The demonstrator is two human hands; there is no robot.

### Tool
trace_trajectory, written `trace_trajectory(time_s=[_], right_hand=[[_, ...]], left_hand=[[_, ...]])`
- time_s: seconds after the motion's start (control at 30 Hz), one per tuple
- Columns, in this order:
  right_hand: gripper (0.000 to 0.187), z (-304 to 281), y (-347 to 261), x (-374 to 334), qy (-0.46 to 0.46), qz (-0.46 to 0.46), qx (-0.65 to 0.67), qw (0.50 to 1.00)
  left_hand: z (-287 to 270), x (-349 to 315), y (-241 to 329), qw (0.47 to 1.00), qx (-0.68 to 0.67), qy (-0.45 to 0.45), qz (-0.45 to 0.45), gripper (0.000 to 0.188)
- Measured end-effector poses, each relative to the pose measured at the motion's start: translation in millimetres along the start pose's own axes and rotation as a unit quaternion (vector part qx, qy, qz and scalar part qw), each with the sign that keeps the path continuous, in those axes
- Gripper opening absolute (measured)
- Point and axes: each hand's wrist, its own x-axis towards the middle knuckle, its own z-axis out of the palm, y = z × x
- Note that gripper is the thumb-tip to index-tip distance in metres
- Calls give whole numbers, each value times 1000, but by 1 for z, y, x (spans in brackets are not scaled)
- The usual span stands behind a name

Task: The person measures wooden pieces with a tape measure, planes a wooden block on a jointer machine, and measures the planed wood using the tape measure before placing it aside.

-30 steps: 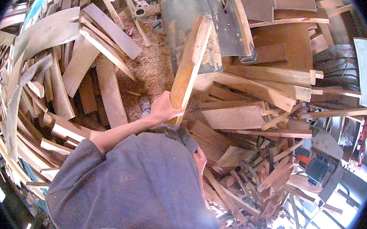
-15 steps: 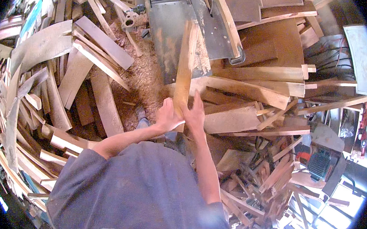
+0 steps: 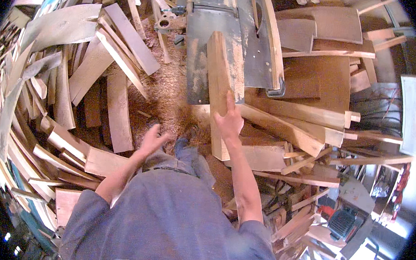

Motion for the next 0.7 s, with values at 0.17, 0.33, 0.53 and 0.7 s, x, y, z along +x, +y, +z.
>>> trace_trajectory(time_s=[0.17,0.33,0.53,0.7], right_hand=[[87,-2,-8,58,60,-57,8,996],[86,0,-16,115,61,-24,-17,998],[84,33,-35,148,7,24,-60,998],[90,36,-35,153,6,-3,-93,996]], left_hand=[[-32,-41,-170,960,-53,201,-186,45],[-43,-93,-184,888,-225,241,-321,52],[22,-168,-219,834,-276,221,-424,59],[49,-192,-250,921,-87,148,-351,59]])
